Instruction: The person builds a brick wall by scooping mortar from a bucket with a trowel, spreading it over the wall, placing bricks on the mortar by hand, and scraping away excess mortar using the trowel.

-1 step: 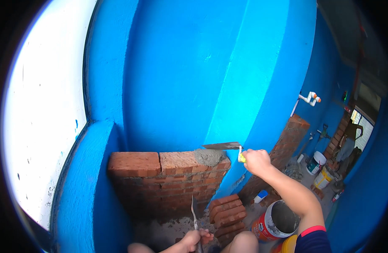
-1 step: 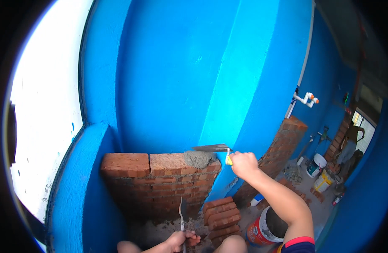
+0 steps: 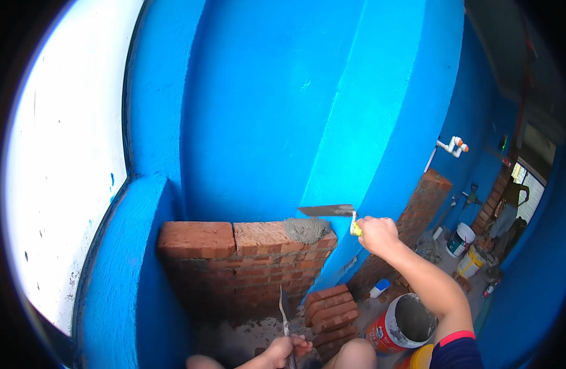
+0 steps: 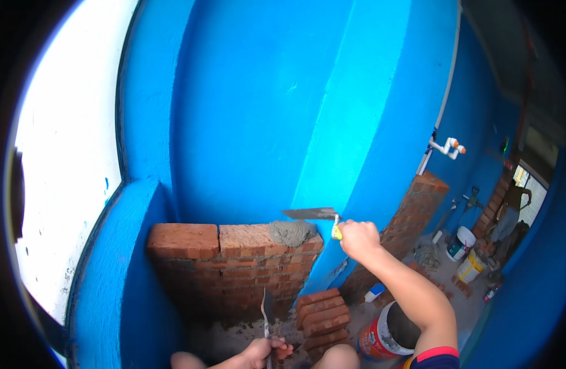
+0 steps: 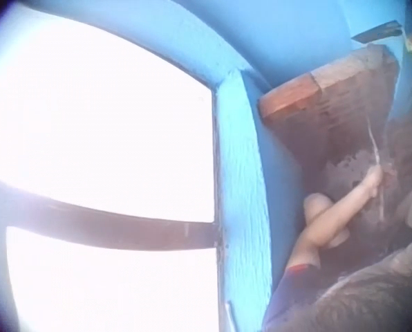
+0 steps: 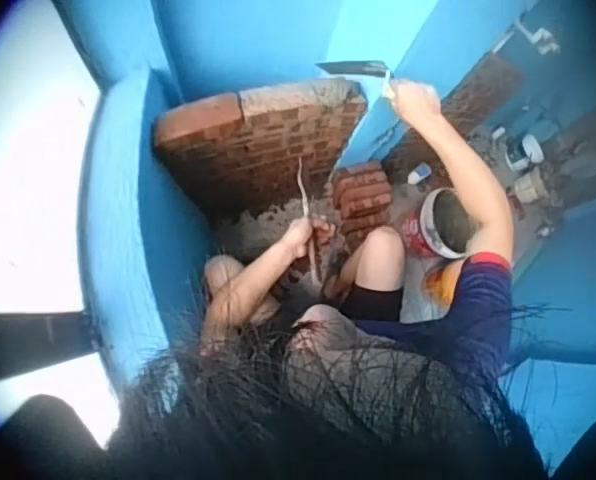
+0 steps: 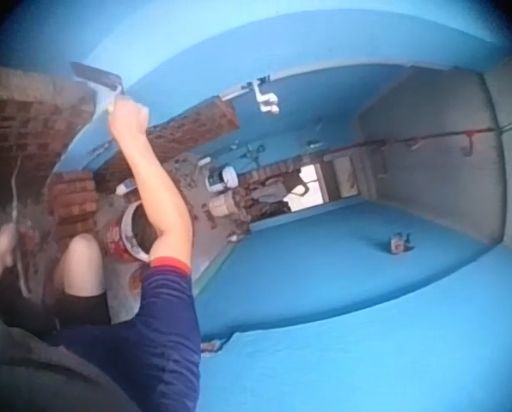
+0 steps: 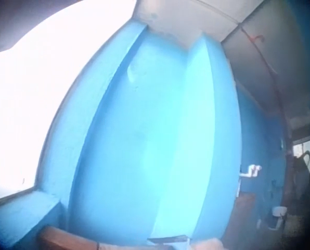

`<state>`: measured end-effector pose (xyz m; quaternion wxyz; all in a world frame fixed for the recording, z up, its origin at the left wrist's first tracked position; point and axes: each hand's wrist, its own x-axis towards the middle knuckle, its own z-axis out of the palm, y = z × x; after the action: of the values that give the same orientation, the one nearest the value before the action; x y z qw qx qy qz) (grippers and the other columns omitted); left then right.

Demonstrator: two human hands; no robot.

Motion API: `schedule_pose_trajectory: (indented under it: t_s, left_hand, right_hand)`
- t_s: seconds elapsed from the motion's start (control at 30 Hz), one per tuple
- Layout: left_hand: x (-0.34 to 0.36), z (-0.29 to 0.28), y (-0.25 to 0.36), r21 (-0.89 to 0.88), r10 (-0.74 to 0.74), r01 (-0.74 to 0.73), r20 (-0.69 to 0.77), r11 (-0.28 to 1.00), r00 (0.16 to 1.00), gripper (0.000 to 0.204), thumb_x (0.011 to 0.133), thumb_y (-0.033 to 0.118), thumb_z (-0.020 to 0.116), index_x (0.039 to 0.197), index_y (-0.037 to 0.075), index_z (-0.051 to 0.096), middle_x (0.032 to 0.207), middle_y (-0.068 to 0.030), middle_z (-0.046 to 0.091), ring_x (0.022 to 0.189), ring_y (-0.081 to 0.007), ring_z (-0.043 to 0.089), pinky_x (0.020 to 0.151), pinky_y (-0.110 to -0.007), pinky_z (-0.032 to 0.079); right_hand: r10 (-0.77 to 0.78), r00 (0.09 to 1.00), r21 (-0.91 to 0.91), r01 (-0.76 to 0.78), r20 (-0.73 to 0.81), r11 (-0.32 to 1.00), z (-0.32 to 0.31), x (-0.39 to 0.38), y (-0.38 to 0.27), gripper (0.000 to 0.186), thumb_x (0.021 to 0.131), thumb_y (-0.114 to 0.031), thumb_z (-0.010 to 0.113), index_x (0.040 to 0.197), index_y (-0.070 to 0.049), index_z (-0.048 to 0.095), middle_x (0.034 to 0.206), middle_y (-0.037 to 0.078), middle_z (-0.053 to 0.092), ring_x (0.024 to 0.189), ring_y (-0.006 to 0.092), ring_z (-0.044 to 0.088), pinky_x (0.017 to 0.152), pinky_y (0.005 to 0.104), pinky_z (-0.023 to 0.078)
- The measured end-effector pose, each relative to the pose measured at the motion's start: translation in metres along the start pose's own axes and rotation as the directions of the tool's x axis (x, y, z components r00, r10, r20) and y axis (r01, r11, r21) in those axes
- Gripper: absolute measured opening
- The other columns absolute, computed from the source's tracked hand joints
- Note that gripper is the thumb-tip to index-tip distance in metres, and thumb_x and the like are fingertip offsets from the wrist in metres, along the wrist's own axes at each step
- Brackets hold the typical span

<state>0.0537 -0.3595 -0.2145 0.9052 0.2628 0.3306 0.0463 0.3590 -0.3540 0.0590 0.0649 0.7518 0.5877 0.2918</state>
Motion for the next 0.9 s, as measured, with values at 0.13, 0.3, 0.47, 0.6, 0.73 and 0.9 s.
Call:
schedule_pose_trajectory:
  t_s: [0.13,0.3,0.47,0.6,0.73,0.9]
  left_hand:
    - [-0.012,0.015,0.004,0.031,-0.010,0.010,0.010,0.999,1.000,0.012,0.091,0.007,0.059,0.098,0.000,0.065,0.086,-0.0150,0.072,0.070,-0.0241,0.068,0.067,-0.037,0.057]
    - [-0.015,0.026,0.011,0.050,0.011,-0.011,-0.018,0.999,1.000,0.011,0.091,0.008,0.059,0.091,0.001,0.067,0.083,-0.0131,0.071,0.064,-0.0214,0.064,0.065,-0.037,0.056]
    - [-0.015,0.029,0.016,0.033,-0.001,-0.002,0.090,0.999,0.996,0.010,0.088,0.008,0.058,0.092,0.002,0.066,0.076,-0.0102,0.067,0.059,-0.0205,0.059,0.061,-0.039,0.055]
    - [-0.017,0.034,0.020,0.015,0.029,-0.029,0.031,0.999,0.999,0.012,0.088,0.010,0.056,0.086,0.002,0.064,0.070,-0.0094,0.062,0.053,-0.0219,0.053,0.054,-0.040,0.049]
    - [-0.010,0.030,0.016,0.040,0.008,-0.012,0.096,0.999,0.995,0.013,0.089,0.011,0.054,0.084,0.003,0.061,0.068,-0.0090,0.058,0.054,-0.0221,0.049,0.055,-0.040,0.047]
    - [0.016,0.021,0.005,0.188,-0.105,0.098,0.028,0.977,0.994,0.017,0.102,0.016,0.057,0.092,0.003,0.063,0.100,-0.0110,0.073,0.090,-0.0220,0.070,0.077,-0.033,0.055]
  right_hand:
    - [0.099,0.995,-0.028,-0.098,0.035,0.995,-0.007,0.032,-0.013,0.015,0.080,-0.015,0.064,0.093,-0.010,0.070,0.088,0.010,0.070,0.076,0.0304,0.071,0.069,0.0456,0.056]
    - [-0.153,0.985,-0.348,0.172,0.082,0.921,0.028,0.059,-0.071,0.024,0.086,-0.014,0.061,0.107,-0.009,0.071,0.084,0.005,0.066,0.076,0.0225,0.067,0.065,0.0421,0.045]
    - [-0.073,0.958,-0.505,0.210,0.277,0.837,0.018,0.039,-0.057,0.023,0.088,-0.015,0.061,0.106,-0.007,0.074,0.095,0.007,0.069,0.088,0.0250,0.067,0.067,0.0476,0.045]
    - [0.115,0.968,-0.469,0.002,0.222,0.883,-0.024,0.025,-0.036,0.023,0.090,-0.024,0.064,0.102,-0.006,0.071,0.097,0.009,0.070,0.082,0.0255,0.070,0.064,0.0442,0.048]
    - [0.162,0.949,0.103,-0.196,0.271,0.975,-0.071,0.026,-0.030,0.041,0.097,-0.043,0.059,0.098,-0.002,0.068,0.092,0.013,0.071,0.077,0.0252,0.070,0.066,0.0429,0.053]
    - [0.087,0.650,0.182,-0.335,0.755,0.924,-0.094,0.059,-0.033,0.052,0.099,-0.050,0.053,0.102,0.000,0.066,0.085,0.013,0.072,0.071,0.0242,0.070,0.067,0.0426,0.055]
